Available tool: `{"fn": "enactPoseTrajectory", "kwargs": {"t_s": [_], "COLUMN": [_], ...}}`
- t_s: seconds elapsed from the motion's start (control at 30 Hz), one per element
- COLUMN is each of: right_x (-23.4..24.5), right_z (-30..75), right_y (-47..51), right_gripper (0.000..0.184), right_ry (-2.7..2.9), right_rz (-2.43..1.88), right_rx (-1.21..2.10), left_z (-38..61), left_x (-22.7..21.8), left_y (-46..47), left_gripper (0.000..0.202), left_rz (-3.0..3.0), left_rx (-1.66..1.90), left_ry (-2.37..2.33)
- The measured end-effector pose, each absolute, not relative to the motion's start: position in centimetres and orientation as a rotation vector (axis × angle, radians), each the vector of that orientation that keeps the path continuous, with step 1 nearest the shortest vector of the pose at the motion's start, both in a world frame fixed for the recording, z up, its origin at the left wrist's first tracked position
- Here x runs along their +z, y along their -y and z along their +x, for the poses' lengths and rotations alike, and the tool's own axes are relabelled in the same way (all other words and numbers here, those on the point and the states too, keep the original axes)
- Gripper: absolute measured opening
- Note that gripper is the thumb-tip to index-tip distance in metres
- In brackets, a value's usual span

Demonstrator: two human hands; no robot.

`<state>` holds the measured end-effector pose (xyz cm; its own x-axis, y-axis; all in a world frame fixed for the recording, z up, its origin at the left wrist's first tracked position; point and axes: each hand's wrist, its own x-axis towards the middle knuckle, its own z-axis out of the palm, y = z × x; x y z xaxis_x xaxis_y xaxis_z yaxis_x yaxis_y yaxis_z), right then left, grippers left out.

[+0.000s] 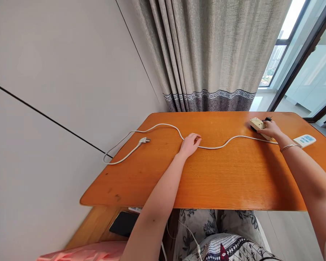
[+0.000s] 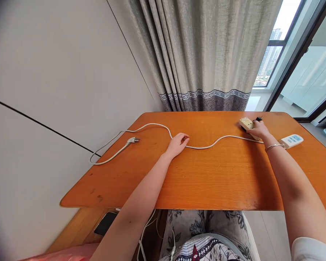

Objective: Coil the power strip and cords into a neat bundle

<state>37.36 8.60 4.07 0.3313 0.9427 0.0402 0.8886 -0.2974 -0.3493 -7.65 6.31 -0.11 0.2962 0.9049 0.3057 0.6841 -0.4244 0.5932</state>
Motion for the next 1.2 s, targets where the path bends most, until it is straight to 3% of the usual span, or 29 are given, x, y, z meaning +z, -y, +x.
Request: {"fn": "enactPoseTrajectory", "kwargs": {"t_s": [0.2, 0.4, 0.6, 0.73, 0.9, 1.0, 1.2], "right_x": [5.2, 8.2, 10.2, 10.5, 9.4, 7.8, 3.9], "right_z": [29.0, 21.1, 19.3, 22.3, 28.9, 33.6, 42.3], "right_y": [-8.1, -3.7, 1.6, 4.3, 6.9, 8.1, 9.6], "right_gripper": [0.071, 0.075, 0.074, 0.069, 0.060, 0.054, 0.053], "right_ry": [1.780, 1.797, 1.781, 1.736, 1.907, 2.043, 2.068], "right_rz": [-1.723, -1.068, -0.869, -0.888, -1.087, -1.263, -1.858], "right_rx": [0.325, 0.555, 0.708, 0.598, 0.164, -0.089, -0.174], "left_z": [-5.2, -2.8, -3.0, -4.5, -8.0, -10.2, -11.6], "left_x": [0.0, -0.6, -0.5, 0.0, 1.7, 3.0, 5.1], "left_y": [-4.8, -3.7, -4.1, -5.2, -6.8, -7.2, -6.4], "left_gripper": [0.028, 0.064, 0.093, 0.094, 0.092, 0.088, 0.079], "left_rz": [2.083, 1.635, 1.541, 1.556, 1.448, 1.307, 1.156], "left_rx": [1.020, 0.993, 1.040, 1.146, 1.366, 1.547, 1.766], "left_ry": [-1.146, -0.619, -0.627, -0.848, -1.060, -1.053, -0.884]}}
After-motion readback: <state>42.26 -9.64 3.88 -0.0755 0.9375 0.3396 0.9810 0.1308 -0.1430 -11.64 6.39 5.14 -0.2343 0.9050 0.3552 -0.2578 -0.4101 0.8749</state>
